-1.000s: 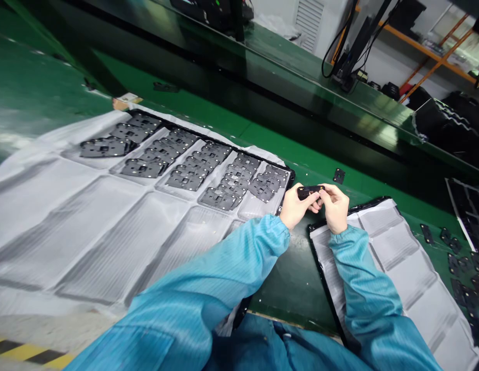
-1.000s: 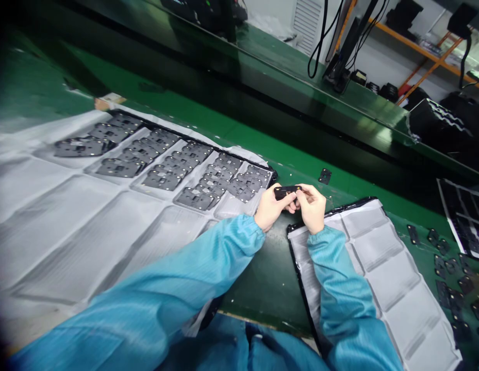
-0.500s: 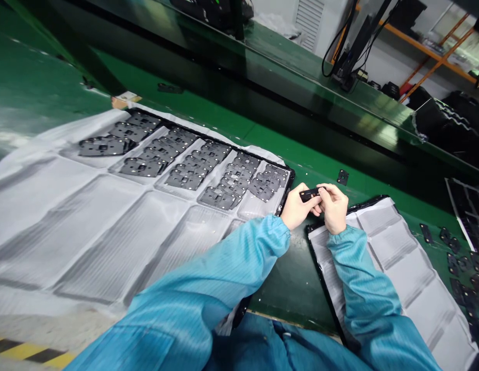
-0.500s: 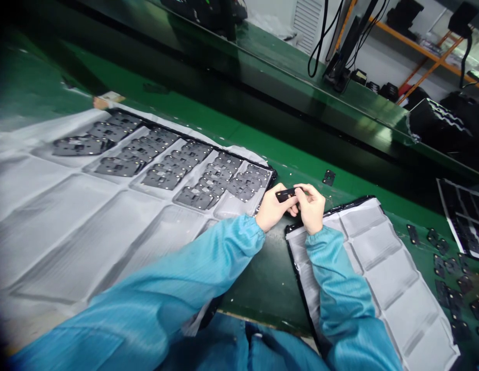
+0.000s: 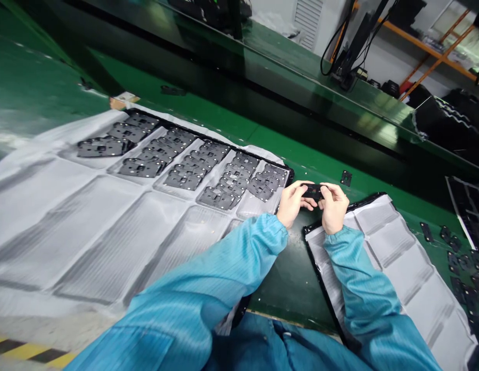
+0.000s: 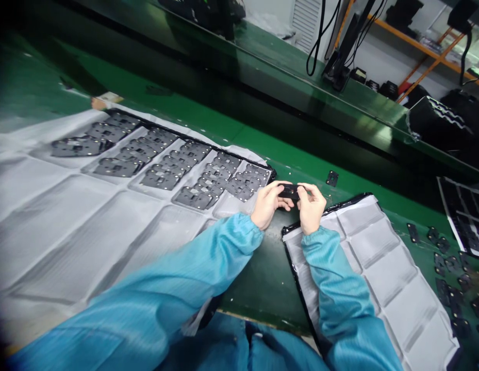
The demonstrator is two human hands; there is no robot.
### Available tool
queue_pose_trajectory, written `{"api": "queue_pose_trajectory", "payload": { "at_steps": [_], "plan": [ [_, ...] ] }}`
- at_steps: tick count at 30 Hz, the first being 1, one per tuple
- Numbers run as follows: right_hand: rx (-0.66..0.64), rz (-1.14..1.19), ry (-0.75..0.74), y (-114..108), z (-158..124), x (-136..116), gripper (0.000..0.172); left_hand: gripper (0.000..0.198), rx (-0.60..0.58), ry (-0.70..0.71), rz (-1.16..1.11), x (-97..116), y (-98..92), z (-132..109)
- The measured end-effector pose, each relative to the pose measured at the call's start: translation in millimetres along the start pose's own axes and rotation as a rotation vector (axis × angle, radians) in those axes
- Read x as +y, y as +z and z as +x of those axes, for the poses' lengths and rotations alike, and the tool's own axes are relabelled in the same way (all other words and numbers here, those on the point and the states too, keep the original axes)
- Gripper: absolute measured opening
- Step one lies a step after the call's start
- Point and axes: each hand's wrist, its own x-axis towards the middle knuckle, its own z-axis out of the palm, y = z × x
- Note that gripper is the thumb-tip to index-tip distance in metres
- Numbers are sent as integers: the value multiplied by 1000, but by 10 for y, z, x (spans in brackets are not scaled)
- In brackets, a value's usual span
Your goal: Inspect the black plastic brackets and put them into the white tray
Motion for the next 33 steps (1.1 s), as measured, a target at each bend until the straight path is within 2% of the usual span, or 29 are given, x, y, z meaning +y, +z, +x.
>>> {"api": "queue_pose_trajectory", "payload": {
  "at_steps": [9,23,33],
  "plan": [
    [-11,12,7,35,-16,-25,24,25,105,50,79,14,4,26],
    [-64,71,-8,81,-88,-20,20,17,117,22,6,37,-20,33],
    [-29,88,-13,135,-142,-31,23,17,105,22,-18,40,-22,35]
  ]
}}
